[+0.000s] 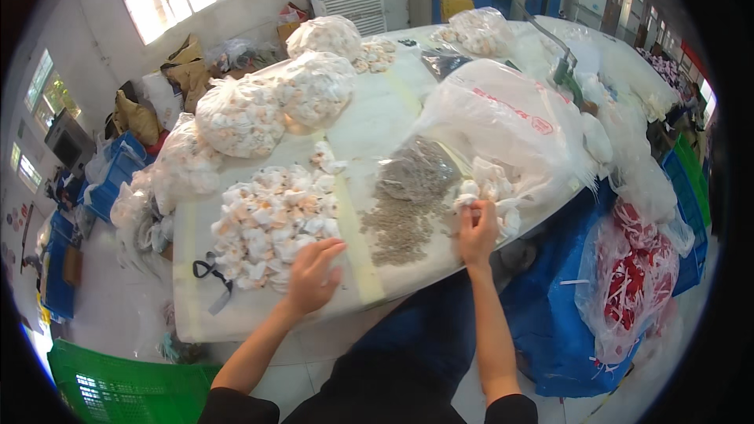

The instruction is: The person repeatedly picks up small white cotton balls, opens them, and inserts small grey beads into each one by hand. The filled cotton balls are placed on the table to the left. The process is repeated continuously throughout the clip.

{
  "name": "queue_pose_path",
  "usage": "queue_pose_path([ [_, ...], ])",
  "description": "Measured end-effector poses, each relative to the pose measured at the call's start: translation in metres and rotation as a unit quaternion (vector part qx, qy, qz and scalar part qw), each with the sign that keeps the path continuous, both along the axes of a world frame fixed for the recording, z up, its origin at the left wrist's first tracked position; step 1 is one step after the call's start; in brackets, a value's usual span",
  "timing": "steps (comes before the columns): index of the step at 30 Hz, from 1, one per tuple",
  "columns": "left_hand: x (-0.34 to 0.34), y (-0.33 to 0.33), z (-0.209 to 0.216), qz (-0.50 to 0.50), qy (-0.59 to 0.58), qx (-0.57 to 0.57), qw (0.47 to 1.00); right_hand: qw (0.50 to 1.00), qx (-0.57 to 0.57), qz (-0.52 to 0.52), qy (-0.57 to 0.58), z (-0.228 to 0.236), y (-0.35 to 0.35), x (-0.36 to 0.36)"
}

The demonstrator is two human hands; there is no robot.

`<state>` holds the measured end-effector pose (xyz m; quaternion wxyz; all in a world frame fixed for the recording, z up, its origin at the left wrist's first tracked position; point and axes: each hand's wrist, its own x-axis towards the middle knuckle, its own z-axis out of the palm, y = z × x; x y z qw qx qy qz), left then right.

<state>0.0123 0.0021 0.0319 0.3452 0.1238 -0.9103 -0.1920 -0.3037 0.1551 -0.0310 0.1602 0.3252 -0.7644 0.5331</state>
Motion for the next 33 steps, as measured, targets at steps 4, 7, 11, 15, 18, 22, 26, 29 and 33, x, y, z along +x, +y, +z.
queue_pose_path([
  [4,-0.021,-0.010,-0.005,-0.086,-0.020,0.161,0.983,0.998,-0.046,-0.029,0.027,-0.009,-0.001,-0.007],
  [7,-0.030,-0.022,-0.016,-0.139,-0.011,0.176,0.974,0.998,-0.061,-0.006,-0.024,-0.016,0.006,-0.009],
  [11,-0.018,-0.023,-0.034,-0.141,0.004,0.266,0.954,0.997,0.003,0.040,0.062,0.051,-0.011,0.060],
  [15,-0.005,-0.022,-0.035,-0.134,0.070,0.284,0.947,0.956,-0.053,0.233,-0.172,0.060,-0.045,0.139],
  [18,-0.005,-0.026,-0.021,-0.116,0.106,0.377,0.913,0.925,0.023,0.308,-0.221,0.057,-0.062,0.166],
  [22,-0.010,-0.036,-0.026,-0.116,0.086,0.404,0.904,0.906,0.013,0.336,-0.256,0.035,-0.070,0.174],
  [26,-0.009,-0.041,-0.030,-0.126,0.028,0.432,0.893,0.910,-0.041,0.275,-0.309,0.038,-0.074,0.178],
  [29,-0.002,-0.045,-0.021,-0.144,0.038,0.431,0.890,0.915,-0.064,0.257,-0.304,0.039,-0.076,0.177],
  [33,-0.011,-0.043,-0.031,-0.163,0.109,0.390,0.900,0.925,-0.061,0.223,-0.303,0.034,-0.068,0.180],
])
